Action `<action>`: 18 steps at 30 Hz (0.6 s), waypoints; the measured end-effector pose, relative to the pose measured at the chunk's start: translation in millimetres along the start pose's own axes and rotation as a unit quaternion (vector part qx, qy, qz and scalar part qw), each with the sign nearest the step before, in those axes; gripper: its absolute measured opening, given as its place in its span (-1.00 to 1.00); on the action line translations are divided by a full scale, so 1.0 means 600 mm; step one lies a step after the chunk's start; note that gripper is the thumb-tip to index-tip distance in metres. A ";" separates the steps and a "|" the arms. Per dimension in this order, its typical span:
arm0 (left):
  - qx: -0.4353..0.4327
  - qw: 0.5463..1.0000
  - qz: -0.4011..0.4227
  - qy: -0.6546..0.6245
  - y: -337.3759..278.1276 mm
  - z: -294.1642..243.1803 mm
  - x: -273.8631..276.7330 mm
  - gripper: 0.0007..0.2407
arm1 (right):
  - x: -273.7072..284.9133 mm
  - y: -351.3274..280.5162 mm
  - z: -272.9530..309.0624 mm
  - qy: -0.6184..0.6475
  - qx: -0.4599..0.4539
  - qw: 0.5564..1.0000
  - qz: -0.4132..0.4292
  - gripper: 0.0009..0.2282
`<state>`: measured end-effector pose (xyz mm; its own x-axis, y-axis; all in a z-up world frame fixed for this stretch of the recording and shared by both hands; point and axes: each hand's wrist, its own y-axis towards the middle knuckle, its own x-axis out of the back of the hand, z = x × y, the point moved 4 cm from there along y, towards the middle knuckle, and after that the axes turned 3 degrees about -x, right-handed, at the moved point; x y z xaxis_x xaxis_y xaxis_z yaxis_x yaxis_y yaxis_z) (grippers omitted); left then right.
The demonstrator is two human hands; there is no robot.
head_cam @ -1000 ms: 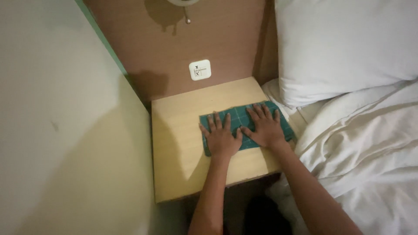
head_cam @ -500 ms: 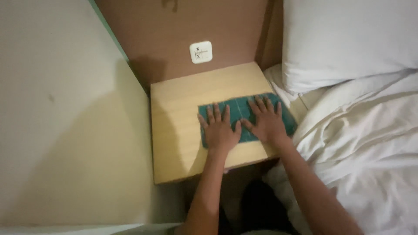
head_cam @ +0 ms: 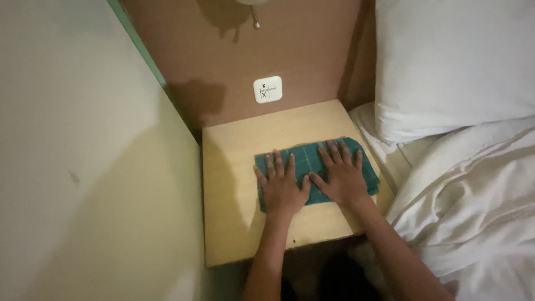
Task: The person uses a green cloth to wipe the surface of a bed, then moves to a bedside table to clean it. They return to the bed to wipe the sheets again before moving to a desk and finally wiping an orange chair.
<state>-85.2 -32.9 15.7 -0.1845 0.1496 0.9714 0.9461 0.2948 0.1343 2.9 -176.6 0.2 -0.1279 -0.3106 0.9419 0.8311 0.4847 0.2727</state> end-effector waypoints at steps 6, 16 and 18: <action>0.009 1.000 0.019 0.011 0.012 0.003 0.011 -0.36 | 0.002 0.013 0.008 0.019 -0.006 1.000 0.005 -0.25; 0.004 0.999 0.040 0.021 -0.073 0.024 0.044 -0.34 | 0.018 -0.057 0.059 -0.036 0.002 0.999 0.021 -0.27; 0.001 0.999 0.037 0.019 -0.096 0.038 0.046 -0.35 | 0.016 -0.069 0.075 -0.031 0.001 0.999 0.036 -0.28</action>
<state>-150.9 -24.2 30.2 -0.1040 0.1361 0.9852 0.9561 0.2865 0.0614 -57.0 -162.6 6.6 -0.1019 -0.2240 0.9693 0.8381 0.5056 0.2050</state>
